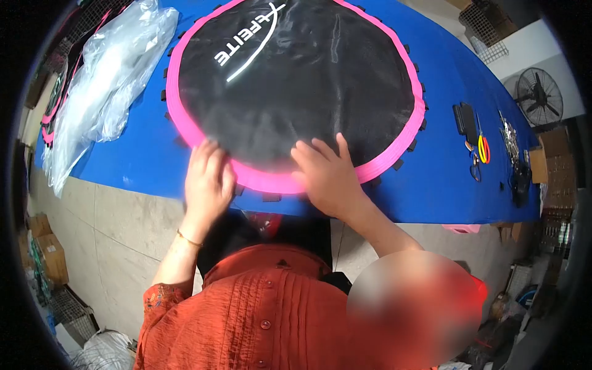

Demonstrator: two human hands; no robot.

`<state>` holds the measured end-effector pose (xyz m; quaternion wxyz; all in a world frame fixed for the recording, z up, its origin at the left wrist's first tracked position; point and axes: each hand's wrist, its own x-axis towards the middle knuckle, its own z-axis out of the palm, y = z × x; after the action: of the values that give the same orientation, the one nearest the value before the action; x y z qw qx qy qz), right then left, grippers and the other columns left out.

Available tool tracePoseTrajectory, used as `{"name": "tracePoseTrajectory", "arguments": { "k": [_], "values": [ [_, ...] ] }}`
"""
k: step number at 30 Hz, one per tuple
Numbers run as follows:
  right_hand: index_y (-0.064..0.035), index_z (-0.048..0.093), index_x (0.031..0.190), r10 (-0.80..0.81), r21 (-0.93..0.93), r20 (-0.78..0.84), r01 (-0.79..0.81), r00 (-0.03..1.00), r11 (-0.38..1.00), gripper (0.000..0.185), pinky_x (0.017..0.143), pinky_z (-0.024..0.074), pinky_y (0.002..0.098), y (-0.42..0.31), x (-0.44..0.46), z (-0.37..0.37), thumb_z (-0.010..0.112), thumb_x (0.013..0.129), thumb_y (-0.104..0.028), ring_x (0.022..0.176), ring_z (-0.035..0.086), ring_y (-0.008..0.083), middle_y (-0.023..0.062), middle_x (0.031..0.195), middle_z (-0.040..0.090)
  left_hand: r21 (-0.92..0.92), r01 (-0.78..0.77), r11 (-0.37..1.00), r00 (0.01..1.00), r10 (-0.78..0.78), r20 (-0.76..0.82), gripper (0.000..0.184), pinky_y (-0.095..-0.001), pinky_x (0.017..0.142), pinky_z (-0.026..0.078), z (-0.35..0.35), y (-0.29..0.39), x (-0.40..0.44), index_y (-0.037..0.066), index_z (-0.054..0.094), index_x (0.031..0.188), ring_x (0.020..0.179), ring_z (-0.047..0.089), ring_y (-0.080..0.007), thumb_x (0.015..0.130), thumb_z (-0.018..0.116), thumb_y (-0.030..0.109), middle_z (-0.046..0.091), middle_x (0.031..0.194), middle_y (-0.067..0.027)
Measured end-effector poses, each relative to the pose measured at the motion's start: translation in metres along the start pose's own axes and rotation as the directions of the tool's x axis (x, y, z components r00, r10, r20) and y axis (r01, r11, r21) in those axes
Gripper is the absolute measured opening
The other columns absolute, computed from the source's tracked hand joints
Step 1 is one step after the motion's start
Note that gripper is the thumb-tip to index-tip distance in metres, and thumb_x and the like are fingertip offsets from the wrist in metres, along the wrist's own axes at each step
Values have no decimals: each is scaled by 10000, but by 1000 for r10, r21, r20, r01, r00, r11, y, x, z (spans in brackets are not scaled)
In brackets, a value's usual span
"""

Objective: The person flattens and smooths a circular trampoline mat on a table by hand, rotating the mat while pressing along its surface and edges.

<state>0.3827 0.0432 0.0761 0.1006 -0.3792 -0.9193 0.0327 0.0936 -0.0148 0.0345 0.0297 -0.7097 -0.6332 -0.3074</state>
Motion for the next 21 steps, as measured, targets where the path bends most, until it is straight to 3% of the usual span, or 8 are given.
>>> {"name": "tracePoseTrajectory", "arguments": {
  "k": [10,12,16,18,21],
  "values": [
    [-108,640,1438,46,7,-133,-45,990,999,422,1198,329,693,13,29,21,629,1059,-291,1369,578,357,85,1496,641,2,-9,1000,1000,9,-4,336,-533,1237,414,2,-3,0,-10,713,1228,1360,606,-408,932,699,149,678,1349,-219],
    [-107,633,1453,58,22,-39,-57,998,998,436,1202,321,693,8,24,16,630,1058,-293,1378,574,361,86,1507,633,-1,-6,1000,1000,6,-16,335,-532,1238,414,1,-2,0,-10,714,1226,1359,608,-404,931,700,148,682,1345,-219],
    [-105,627,1460,0,47,-15,1,1000,999,446,1207,314,688,-4,12,13,631,1057,-296,1387,566,364,95,1511,630,-1,-10,1000,999,10,-35,332,-532,1239,414,1,0,0,-9,717,1222,1353,616,-399,929,702,145,694,1331,-218],
    [-95,630,1459,-56,33,-87,59,995,998,451,1213,308,682,-7,16,16,622,1061,-308,1399,557,364,102,1518,627,4,-13,1000,999,13,-32,330,-532,1238,416,0,1,0,-8,719,1220,1350,619,-401,928,703,145,699,1323,-219],
    [-87,631,1461,-6,56,-33,7,999,998,457,1213,308,684,-11,38,16,612,1066,-316,1408,547,365,104,1525,620,-5,-3,1000,999,2,-34,331,-532,1238,416,-1,1,1,-9,720,1218,1348,620,-401,927,707,147,699,1326,-217]
  ]
}}
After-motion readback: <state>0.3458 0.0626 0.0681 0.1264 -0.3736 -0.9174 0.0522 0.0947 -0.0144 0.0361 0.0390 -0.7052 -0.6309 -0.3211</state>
